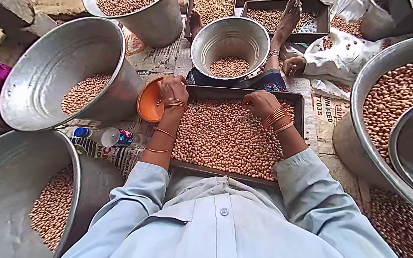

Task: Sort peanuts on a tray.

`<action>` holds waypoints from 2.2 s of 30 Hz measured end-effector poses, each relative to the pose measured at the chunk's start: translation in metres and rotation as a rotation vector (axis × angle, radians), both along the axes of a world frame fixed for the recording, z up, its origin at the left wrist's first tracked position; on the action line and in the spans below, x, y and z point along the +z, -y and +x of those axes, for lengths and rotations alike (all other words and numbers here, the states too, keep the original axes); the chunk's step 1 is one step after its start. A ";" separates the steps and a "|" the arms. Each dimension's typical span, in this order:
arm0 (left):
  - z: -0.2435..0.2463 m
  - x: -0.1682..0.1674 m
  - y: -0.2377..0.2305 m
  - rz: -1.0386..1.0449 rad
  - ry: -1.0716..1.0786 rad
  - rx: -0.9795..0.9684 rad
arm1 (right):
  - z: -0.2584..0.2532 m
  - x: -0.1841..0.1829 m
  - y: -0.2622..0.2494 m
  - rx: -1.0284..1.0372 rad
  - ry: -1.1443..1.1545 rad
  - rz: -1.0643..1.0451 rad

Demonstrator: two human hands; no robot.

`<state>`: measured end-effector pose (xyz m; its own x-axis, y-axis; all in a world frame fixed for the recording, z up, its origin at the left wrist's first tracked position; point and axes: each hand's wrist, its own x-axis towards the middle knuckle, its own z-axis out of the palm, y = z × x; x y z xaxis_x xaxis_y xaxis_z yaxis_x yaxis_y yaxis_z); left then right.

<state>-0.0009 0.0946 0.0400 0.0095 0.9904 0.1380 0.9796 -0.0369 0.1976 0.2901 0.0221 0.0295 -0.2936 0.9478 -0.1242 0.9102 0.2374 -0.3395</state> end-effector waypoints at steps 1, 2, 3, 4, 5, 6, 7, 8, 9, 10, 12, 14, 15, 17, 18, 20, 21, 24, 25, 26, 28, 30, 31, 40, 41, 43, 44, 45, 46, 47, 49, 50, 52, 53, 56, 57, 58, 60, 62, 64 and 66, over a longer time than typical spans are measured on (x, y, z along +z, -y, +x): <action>-0.004 0.003 0.001 0.054 -0.029 -0.016 | 0.003 0.003 -0.001 -0.078 0.017 0.020; 0.000 0.005 0.007 0.076 -0.040 -0.071 | 0.005 0.008 -0.001 -0.152 0.044 0.036; 0.014 0.010 0.020 0.027 -0.049 -0.144 | 0.005 0.013 0.000 -0.215 0.068 0.044; 0.035 0.027 0.038 -0.165 -0.096 -0.222 | 0.004 0.019 0.001 -0.269 0.093 0.034; 0.065 0.058 0.045 -0.593 -0.196 -0.327 | 0.002 0.025 0.002 -0.316 0.108 0.010; 0.070 0.016 0.058 -0.328 -0.019 -0.565 | 0.000 0.030 0.004 -0.358 0.139 -0.022; 0.081 -0.013 0.063 -0.248 0.098 -0.752 | -0.003 0.032 0.005 -0.387 0.174 -0.045; 0.095 -0.027 0.068 -0.274 0.106 -0.879 | -0.005 0.031 0.008 -0.397 0.208 -0.058; 0.106 -0.034 0.072 -0.315 0.054 -0.951 | -0.009 0.028 0.010 -0.389 0.236 -0.062; 0.114 -0.039 0.074 -0.331 -0.008 -0.989 | -0.013 0.023 0.014 -0.368 0.251 -0.068; 0.111 -0.046 0.068 -0.320 -0.075 -0.983 | -0.031 0.013 0.022 -0.321 0.275 -0.119; 0.091 -0.050 0.053 -0.281 -0.089 -0.907 | -0.058 0.001 0.033 -0.252 0.282 -0.169; 0.077 -0.052 0.044 -0.275 -0.094 -0.858 | -0.074 -0.003 0.040 -0.208 0.280 -0.199; 0.048 -0.052 0.034 -0.317 -0.112 -0.741 | -0.106 -0.001 0.062 -0.072 0.256 -0.275; 0.034 -0.050 0.033 -0.341 -0.125 -0.684 | -0.120 0.001 0.074 0.013 0.232 -0.307; 0.010 -0.041 0.042 -0.400 -0.148 -0.568 | -0.137 0.002 0.095 0.221 0.134 -0.339; 0.001 -0.032 0.052 -0.418 -0.153 -0.517 | -0.141 0.004 0.100 0.327 0.064 -0.351; -0.012 -0.014 0.070 -0.372 -0.137 -0.424 | -0.127 0.008 0.089 0.502 -0.158 -0.264; -0.007 -0.002 0.075 -0.400 -0.132 -0.384 | -0.116 0.008 0.078 0.481 -0.227 -0.178; 0.002 0.013 0.081 -0.445 -0.120 -0.347 | -0.102 0.010 0.064 0.423 -0.261 -0.101; 0.012 0.001 0.078 -0.271 0.022 -0.417 | -0.067 0.016 0.038 0.244 -0.232 0.014; 0.033 -0.001 0.074 -0.281 0.089 -0.486 | -0.034 0.017 0.017 0.106 -0.181 0.068; 0.047 0.010 0.082 -0.332 0.099 -0.489 | -0.023 0.015 0.011 0.083 -0.172 0.058; 0.062 0.033 0.084 -0.673 -0.064 -0.271 | -0.046 -0.015 0.018 0.170 0.117 -0.050; 0.064 0.050 0.098 -0.636 -0.033 -0.228 | -0.047 -0.015 0.018 0.164 0.115 -0.052; 0.052 0.030 0.113 -0.348 0.071 -0.351 | -0.047 -0.017 0.016 0.154 0.123 -0.055; 0.044 0.014 0.117 -0.241 0.100 -0.460 | -0.047 -0.016 0.015 0.140 0.145 -0.079; 0.043 0.005 0.119 -0.229 0.120 -0.530 | -0.046 -0.014 0.014 0.126 0.152 -0.108; 0.046 0.001 0.118 -0.272 0.115 -0.560 | -0.044 -0.012 0.012 0.114 0.139 -0.137; 0.049 -0.004 0.119 -0.295 0.085 -0.576 | -0.039 -0.012 0.009 0.101 0.107 -0.162; 0.048 -0.013 0.126 -0.257 0.035 -0.607 | -0.023 -0.015 -0.001 0.074 -0.005 -0.171; 0.049 -0.014 0.126 -0.267 0.024 -0.603 | -0.014 -0.015 -0.004 0.054 -0.093 -0.155; 0.058 -0.012 0.120 -0.358 0.010 -0.561 | -0.002 -0.006 -0.005 0.038 -0.207 -0.143; 0.059 -0.013 0.119 -0.375 0.012 -0.552 | 0.001 -0.001 -0.004 0.064 -0.212 -0.154; 0.058 -0.010 0.119 -0.403 0.044 -0.556 | 0.000 0.004 0.000 0.266 -0.108 -0.181; 0.056 -0.003 0.122 -0.415 0.091 -0.546 | -0.003 0.002 0.001 0.309 -0.058 -0.206; 0.054 0.008 0.127 -0.417 0.171 -0.511 | -0.007 0.001 0.003 0.323 0.007 -0.234; 0.048 0.033 0.134 -0.412 0.334 -0.346 | -0.013 -0.002 0.006 0.295 0.122 -0.280; 0.048 0.047 0.115 -0.460 0.369 -0.215 | -0.019 -0.003 0.009 0.252 0.174 -0.318; 0.035 0.006 0.077 -0.315 0.336 -0.295 | -0.022 -0.003 0.009 0.240 0.205 -0.323; 0.029 -0.026 0.055 -0.247 0.237 -0.442 | -0.023 -0.003 0.008 0.241 0.206 -0.331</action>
<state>0.0280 0.0393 0.0143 0.4279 0.9025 -0.0485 0.8093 -0.3588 0.4651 0.2669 0.0139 0.0268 -0.4385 0.7549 -0.4877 0.8986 0.3599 -0.2508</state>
